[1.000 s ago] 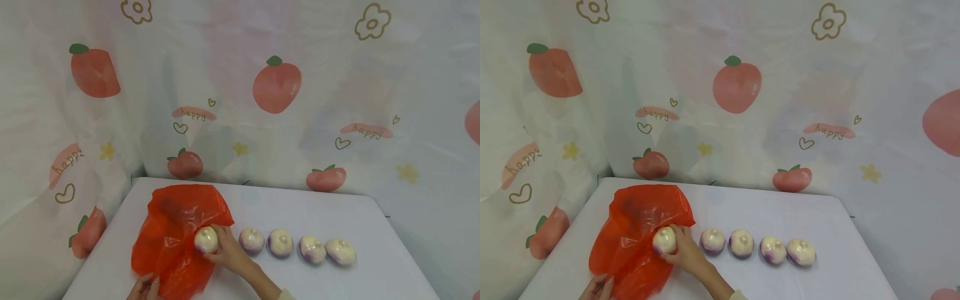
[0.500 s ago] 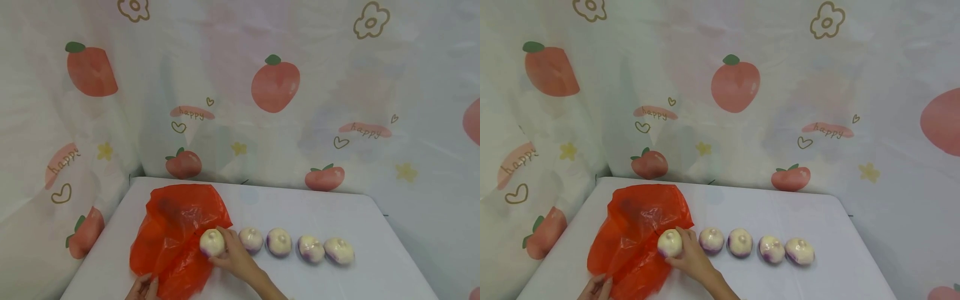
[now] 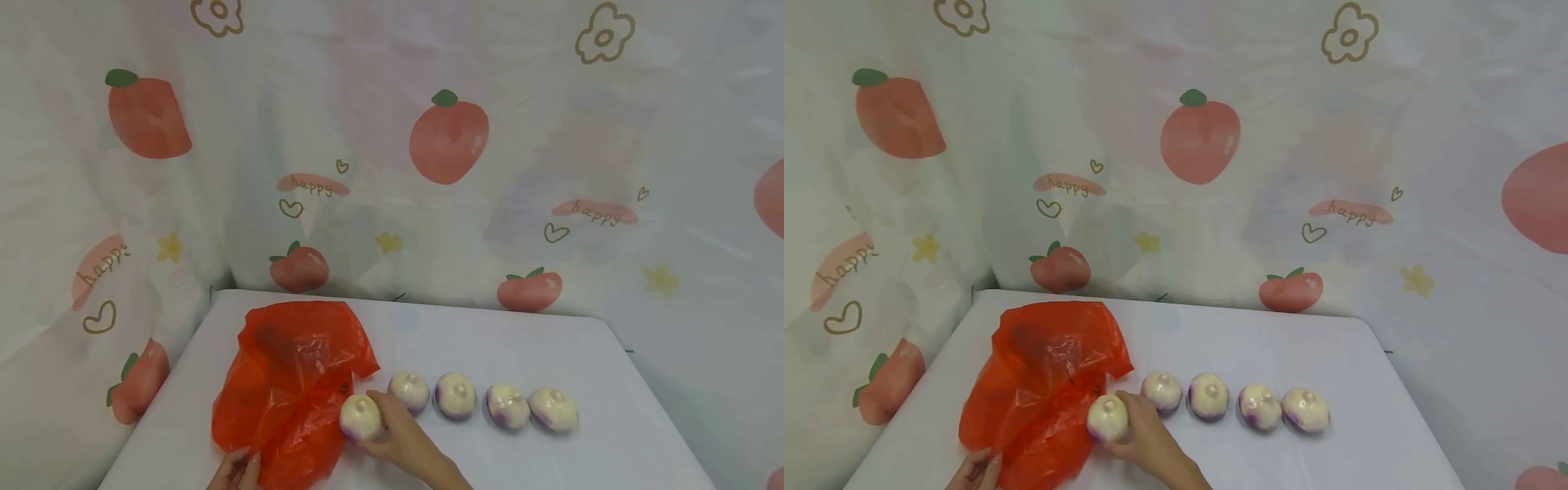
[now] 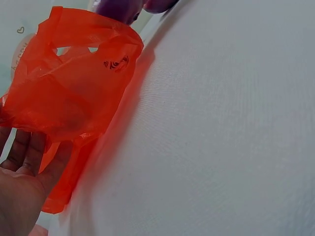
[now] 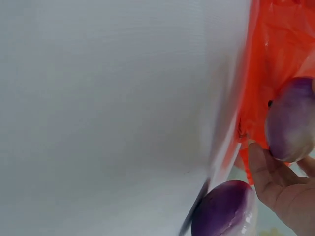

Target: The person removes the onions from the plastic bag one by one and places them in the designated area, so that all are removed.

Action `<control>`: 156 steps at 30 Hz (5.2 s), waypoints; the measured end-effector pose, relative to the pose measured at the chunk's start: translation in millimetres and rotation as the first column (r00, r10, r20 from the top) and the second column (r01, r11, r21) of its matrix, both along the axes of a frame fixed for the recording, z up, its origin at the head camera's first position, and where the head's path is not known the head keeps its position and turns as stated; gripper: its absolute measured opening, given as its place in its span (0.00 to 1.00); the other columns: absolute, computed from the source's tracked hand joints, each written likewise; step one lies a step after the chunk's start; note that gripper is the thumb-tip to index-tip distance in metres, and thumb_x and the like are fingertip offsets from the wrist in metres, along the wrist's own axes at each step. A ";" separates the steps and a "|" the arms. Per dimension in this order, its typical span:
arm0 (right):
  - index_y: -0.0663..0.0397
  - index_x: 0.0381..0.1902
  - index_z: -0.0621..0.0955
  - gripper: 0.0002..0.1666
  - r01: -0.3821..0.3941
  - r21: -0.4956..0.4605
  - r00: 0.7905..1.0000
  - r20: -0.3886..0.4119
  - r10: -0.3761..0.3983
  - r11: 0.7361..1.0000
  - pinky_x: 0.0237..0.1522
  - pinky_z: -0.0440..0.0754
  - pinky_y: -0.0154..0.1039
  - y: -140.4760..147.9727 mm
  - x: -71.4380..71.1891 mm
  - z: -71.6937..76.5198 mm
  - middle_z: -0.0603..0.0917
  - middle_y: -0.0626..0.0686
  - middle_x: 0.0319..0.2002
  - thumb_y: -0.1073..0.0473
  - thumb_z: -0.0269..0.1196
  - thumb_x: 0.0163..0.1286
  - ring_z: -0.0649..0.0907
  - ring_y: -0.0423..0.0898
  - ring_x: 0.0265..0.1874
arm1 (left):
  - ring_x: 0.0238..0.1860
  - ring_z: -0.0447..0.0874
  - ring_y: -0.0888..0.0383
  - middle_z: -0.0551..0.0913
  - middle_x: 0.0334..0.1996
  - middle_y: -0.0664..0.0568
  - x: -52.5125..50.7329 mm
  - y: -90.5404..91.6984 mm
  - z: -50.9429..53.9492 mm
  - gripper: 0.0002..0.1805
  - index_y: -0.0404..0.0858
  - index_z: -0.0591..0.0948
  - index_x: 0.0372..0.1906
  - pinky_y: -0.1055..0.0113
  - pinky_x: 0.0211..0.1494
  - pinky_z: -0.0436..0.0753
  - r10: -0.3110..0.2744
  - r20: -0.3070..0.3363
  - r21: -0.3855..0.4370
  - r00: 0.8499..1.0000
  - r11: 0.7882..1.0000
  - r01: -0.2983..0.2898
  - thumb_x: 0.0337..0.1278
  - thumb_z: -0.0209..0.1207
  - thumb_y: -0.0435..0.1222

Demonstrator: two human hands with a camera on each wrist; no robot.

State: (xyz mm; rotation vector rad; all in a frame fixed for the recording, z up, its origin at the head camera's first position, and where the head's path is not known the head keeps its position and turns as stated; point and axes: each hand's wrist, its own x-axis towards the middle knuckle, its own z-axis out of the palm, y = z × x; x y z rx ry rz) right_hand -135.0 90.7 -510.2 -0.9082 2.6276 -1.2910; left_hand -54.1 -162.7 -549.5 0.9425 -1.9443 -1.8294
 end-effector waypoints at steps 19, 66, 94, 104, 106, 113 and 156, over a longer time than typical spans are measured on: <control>0.51 0.64 0.65 0.41 0.010 0.110 0.999 0.052 -0.016 0.994 0.59 0.68 0.44 37.4 11.9 -6.6 0.71 0.45 0.56 0.51 0.69 0.56 0.71 0.40 0.54 | 0.29 0.80 0.57 0.80 0.34 0.41 1.3 2.7 2.8 0.13 0.27 0.76 0.47 0.69 0.28 0.80 -0.013 0.022 0.018 1.000 1.000 0.013 0.61 0.57 0.31; 0.59 0.63 0.66 0.48 0.159 0.228 0.987 -0.049 -0.152 0.961 0.51 0.73 0.55 69.8 20.1 6.6 0.69 0.57 0.52 0.40 0.70 0.52 0.72 0.55 0.52 | 0.33 0.78 0.49 0.78 0.38 0.38 0.2 2.4 -2.4 0.15 0.28 0.75 0.49 0.67 0.29 0.81 -0.057 0.059 0.038 0.997 0.998 0.054 0.62 0.57 0.34; 0.48 0.62 0.68 0.33 0.024 0.159 0.981 -0.194 0.007 0.987 0.55 0.72 0.43 -30.7 5.6 51.6 0.70 0.46 0.56 0.45 0.64 0.62 0.72 0.45 0.54 | 0.31 0.79 0.55 0.79 0.35 0.41 3.1 0.8 -1.2 0.14 0.28 0.75 0.48 0.69 0.29 0.81 -0.042 0.018 0.036 0.999 0.998 0.042 0.61 0.57 0.32; 0.51 0.63 0.68 0.37 0.057 0.275 0.996 -0.080 -0.037 0.960 0.49 0.77 0.39 -64.0 9.7 55.1 0.72 0.51 0.55 0.45 0.66 0.60 0.75 0.46 0.49 | 0.32 0.78 0.51 0.79 0.38 0.39 5.6 1.6 9.2 0.15 0.28 0.75 0.50 0.68 0.29 0.79 -0.046 0.100 -0.073 0.994 0.996 0.053 0.64 0.56 0.35; 0.52 0.64 0.67 0.38 0.046 0.286 0.996 -0.087 -0.022 0.957 0.49 0.77 0.39 -68.0 9.4 54.0 0.72 0.52 0.54 0.44 0.66 0.61 0.75 0.46 0.49 | 0.33 0.78 0.49 0.79 0.39 0.38 6.5 2.6 11.4 0.15 0.28 0.74 0.50 0.68 0.29 0.79 -0.046 0.116 -0.089 0.992 0.994 0.056 0.64 0.55 0.34; 0.58 0.63 0.67 0.40 0.024 0.299 0.993 -0.121 0.013 0.954 0.49 0.76 0.37 -80.1 8.4 50.7 0.74 0.53 0.51 0.46 0.67 0.60 0.75 0.45 0.46 | 0.33 0.77 0.51 0.79 0.38 0.39 7.6 1.9 17.2 0.13 0.27 0.76 0.48 0.71 0.29 0.78 -0.027 0.062 -0.120 0.998 0.992 0.034 0.63 0.56 0.32; 0.41 0.61 0.68 0.33 -0.077 0.172 0.996 -0.026 0.083 0.982 0.56 0.70 0.38 -139.9 -22.2 43.7 0.69 0.40 0.56 0.56 0.68 0.60 0.67 0.39 0.53 | 0.27 0.79 0.65 0.81 0.34 0.41 10.5 -3.9 31.9 0.10 0.26 0.78 0.43 0.74 0.29 0.79 0.021 -0.101 -0.109 0.995 0.994 -0.032 0.58 0.58 0.29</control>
